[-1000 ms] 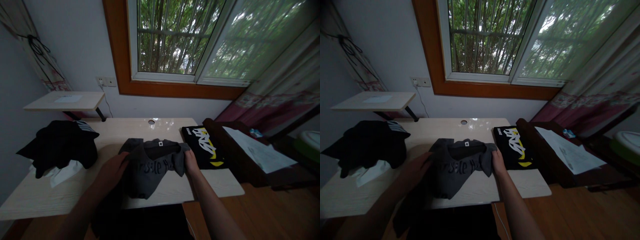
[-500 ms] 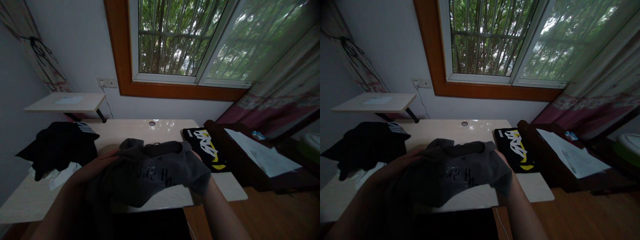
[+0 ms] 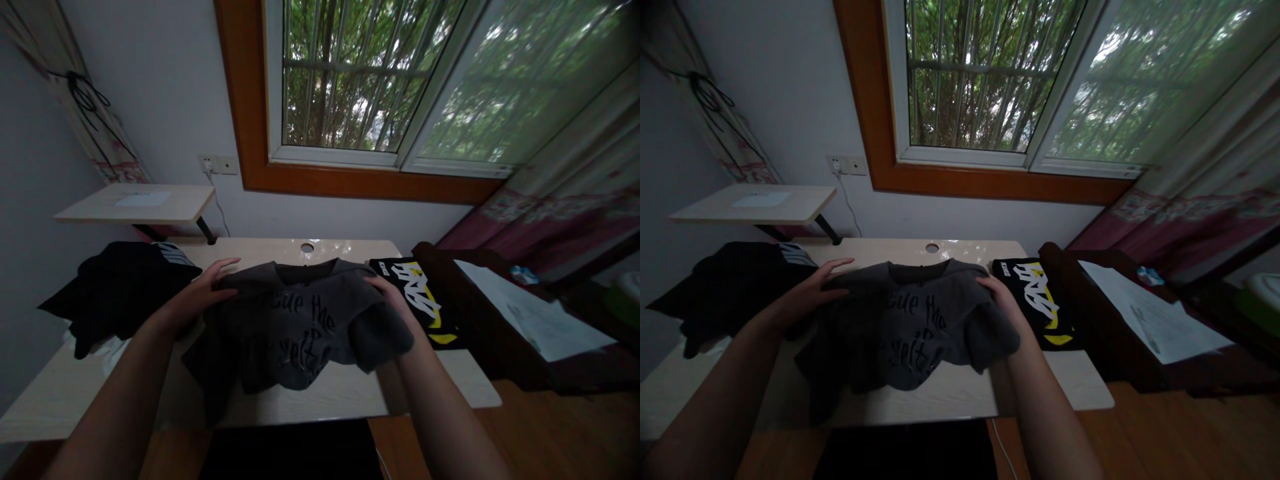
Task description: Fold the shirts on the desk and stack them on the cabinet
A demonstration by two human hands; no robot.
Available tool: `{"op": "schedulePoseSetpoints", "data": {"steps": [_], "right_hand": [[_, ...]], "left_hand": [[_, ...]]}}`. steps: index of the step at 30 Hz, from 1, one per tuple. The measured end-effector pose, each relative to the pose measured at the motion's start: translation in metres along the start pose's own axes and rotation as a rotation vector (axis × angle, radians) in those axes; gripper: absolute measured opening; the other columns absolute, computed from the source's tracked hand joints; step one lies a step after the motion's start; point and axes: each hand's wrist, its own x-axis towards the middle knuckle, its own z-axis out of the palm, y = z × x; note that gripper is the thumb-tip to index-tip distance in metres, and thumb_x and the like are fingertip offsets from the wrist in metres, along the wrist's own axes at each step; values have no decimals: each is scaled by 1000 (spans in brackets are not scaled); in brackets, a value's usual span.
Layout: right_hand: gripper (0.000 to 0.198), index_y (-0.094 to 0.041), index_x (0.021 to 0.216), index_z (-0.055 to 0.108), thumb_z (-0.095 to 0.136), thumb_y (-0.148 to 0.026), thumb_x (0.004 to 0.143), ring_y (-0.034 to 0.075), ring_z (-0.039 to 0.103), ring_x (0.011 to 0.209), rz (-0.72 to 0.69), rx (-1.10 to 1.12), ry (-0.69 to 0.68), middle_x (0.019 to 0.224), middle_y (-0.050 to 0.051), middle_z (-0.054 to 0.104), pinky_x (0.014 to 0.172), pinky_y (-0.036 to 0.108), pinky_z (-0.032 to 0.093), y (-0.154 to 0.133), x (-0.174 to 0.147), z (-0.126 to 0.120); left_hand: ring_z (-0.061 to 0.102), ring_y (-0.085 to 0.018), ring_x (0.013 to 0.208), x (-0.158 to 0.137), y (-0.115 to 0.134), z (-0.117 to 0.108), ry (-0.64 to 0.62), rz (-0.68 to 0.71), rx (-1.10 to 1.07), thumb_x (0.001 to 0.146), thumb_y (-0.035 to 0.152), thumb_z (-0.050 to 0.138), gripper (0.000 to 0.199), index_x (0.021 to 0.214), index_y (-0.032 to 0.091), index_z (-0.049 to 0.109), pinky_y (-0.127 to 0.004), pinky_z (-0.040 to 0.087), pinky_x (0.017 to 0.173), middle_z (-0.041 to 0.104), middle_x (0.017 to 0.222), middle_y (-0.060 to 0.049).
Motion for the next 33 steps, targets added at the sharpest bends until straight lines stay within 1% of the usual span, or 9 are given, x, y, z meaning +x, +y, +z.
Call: {"op": "schedulePoseSetpoints", "data": {"steps": [5, 9, 12, 15, 18, 21, 25, 29, 33], "right_hand": [[31, -20, 98, 75, 77, -28, 68, 28, 74, 88, -23, -60, -30, 95, 7, 79, 85, 44, 59, -17, 20, 4], [38, -23, 110, 73, 71, -29, 72, 25, 70, 108, -355, -33, 132, 113, 5, 76, 100, 43, 54, -28, 56, 19], [50, -24, 127, 64, 68, -40, 79, 24, 58, 127, -538, -194, 295, 135, 6, 65, 111, 45, 44, -25, 73, 25], [59, -22, 133, 60, 71, -40, 77, 27, 46, 137, -671, -526, 428, 144, 11, 56, 117, 49, 33, -13, 68, 27], [41, -21, 119, 66, 68, -37, 81, 28, 50, 127, -788, -789, 416, 128, 12, 62, 115, 47, 34, 7, 39, 32], [20, -23, 91, 69, 61, -41, 91, 24, 61, 94, -708, -882, 227, 94, 6, 67, 90, 37, 47, 31, 0, 39], [38, -23, 65, 64, 59, -45, 95, 17, 52, 59, -537, -947, -185, 61, -1, 57, 65, 29, 42, 58, -46, 37], [31, -25, 83, 74, 57, -46, 97, 20, 63, 75, -532, -1100, -370, 79, 4, 69, 74, 32, 47, 71, -69, 24], [45, -28, 122, 70, 75, -50, 84, 31, 61, 116, -626, -1249, -379, 129, 11, 67, 100, 46, 48, 79, -76, 15]], "left_hand": [[62, -27, 122, 30, -14, -17, 156, 118, 442, 83, 45, 62, 54, 132, 22, 61, -42, 46, 109, 67, 131, -7], [52, -27, 132, 61, -3, -20, 545, 259, 614, 91, 30, 51, 44, 133, 19, 59, -45, 37, 116, 62, 137, -10], [38, -29, 143, 74, 3, -14, 696, 361, 699, 91, 20, 48, 51, 142, 16, 51, -47, 27, 122, 47, 151, -15], [38, -31, 141, 71, -1, 1, 665, 387, 765, 90, 17, 47, 46, 135, 16, 57, -50, 28, 121, 46, 148, -15], [52, -29, 123, 54, -17, 21, 594, 381, 828, 92, 21, 46, 31, 115, 19, 66, -47, 38, 112, 59, 123, -12], [58, -26, 104, 26, -41, 38, 513, 334, 866, 93, 27, 46, 20, 96, 20, 64, -40, 46, 99, 63, 101, -10], [62, -20, 79, -19, -74, 50, 326, 255, 858, 95, 31, 43, 23, 84, 21, 60, -32, 48, 78, 64, 83, -4], [65, -20, 77, -54, -94, 52, 133, 194, 902, 93, 29, 44, 24, 80, 22, 63, -31, 49, 72, 69, 81, -5], [64, -27, 107, -65, -107, 48, 121, 225, 902, 86, 24, 53, 28, 109, 23, 69, -41, 52, 94, 72, 113, -10]]}}
